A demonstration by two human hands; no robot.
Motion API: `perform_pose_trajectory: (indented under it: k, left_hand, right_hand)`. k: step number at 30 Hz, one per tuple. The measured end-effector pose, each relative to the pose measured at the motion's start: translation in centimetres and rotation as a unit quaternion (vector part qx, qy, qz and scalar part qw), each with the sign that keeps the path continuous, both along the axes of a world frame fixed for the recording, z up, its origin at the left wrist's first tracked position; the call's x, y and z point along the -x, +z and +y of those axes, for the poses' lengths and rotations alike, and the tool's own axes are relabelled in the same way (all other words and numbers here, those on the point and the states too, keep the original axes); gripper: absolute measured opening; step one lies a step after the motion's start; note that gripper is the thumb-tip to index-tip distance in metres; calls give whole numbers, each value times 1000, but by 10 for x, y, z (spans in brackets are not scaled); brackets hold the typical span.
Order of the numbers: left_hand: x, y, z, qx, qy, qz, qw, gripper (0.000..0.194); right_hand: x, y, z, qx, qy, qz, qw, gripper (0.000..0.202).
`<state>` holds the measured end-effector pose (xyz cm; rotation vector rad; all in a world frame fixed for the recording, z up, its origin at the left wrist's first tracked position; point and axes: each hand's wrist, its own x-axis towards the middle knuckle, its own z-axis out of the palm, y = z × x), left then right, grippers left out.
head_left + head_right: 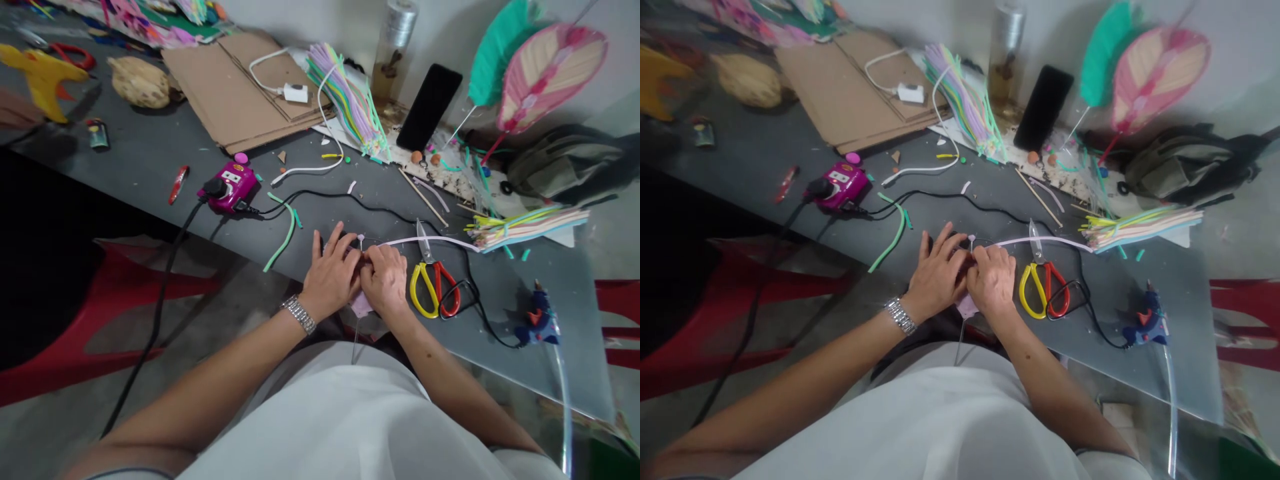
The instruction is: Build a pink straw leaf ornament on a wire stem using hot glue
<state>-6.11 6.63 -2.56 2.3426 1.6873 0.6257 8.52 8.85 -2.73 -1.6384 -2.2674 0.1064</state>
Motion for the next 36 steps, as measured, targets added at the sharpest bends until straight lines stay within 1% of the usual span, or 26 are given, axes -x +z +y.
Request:
perform_pose_trajectory:
  k: [4,7,10,14,18,29,33,36]
  left_hand:
    - [0,0,-1,-7,0,11,1000,27]
    - [1,-2,-2,-21,2,2,1000,28]
    - [2,-3,-4,-36,11,-11,999,34]
    - [2,-3,-5,-39,18,-12,999,40]
    - [1,-3,-4,-38,19,-7,999,37]
    - [2,-4,-2,-36,13,-5,999,28]
    - [4,-5,-3,-49,9,3,999,32]
    - [2,-3,-6,-49,-6,26,998,39]
  right_hand:
    - [-1,0,-2,-4,-1,19,1000,20]
    - [-3,-3,-2,-7,-4,71,997,20]
    - [-4,-5,-2,-19,-2,108,994,20]
    - [-4,-6,-2,-18,-2,83,996,28]
    - [-3,-5,-2,-8,-2,59,998,31]
    - [-3,-4,-1,5,9,23,1000,23]
    - [-4,1,-2,17,12,9,1000,24]
    - [-7,10,-7,34,29,-20,999,32]
